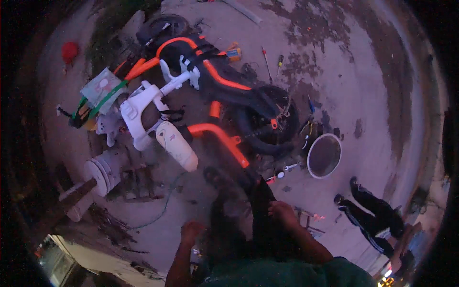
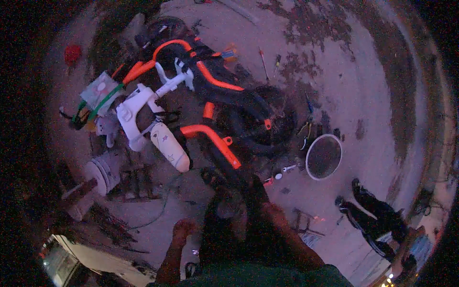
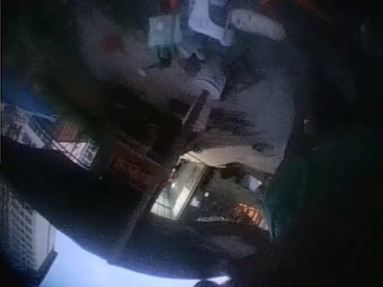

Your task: The person repairs a scooter tire by using pliers to remove debris, checking the tire in a basin of water, and using a pump with a gauge to inflate the tire.

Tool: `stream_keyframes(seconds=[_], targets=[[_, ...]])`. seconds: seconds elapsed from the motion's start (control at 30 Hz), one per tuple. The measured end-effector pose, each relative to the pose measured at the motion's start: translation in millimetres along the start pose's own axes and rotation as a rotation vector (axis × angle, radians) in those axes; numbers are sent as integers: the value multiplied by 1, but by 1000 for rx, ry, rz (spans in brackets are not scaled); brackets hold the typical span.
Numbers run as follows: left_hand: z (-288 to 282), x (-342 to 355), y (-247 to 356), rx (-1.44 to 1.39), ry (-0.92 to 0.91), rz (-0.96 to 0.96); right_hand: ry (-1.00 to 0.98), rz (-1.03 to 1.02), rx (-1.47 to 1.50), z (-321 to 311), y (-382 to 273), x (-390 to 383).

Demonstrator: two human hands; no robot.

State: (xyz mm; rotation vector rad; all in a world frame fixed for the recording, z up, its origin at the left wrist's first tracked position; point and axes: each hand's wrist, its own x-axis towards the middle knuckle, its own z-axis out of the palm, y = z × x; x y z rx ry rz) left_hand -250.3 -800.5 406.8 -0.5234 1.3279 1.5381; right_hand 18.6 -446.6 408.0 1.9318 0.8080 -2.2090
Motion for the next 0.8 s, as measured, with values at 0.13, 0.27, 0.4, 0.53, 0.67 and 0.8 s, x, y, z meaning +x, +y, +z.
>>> stream_keyframes(seconds=[0.13,0.27,0.4,0.53,0.67,0.8], targets=[[15,20,46,504,245,-283,-152,43,134,16,18,15],[32,27,44,435,242,-228,-287,41,243,36,-22,8],[107,28,54,449,23,-89,-179,137,205,15,-13,37],[154,61,71,565,119,-232,-480,321,572,-20,-28,50],[179,55,90,625,131,-84,-322,288,515,-31,-42,53],[130,38,88,620,159,-107,-366,215,417,-22,-63,52]])
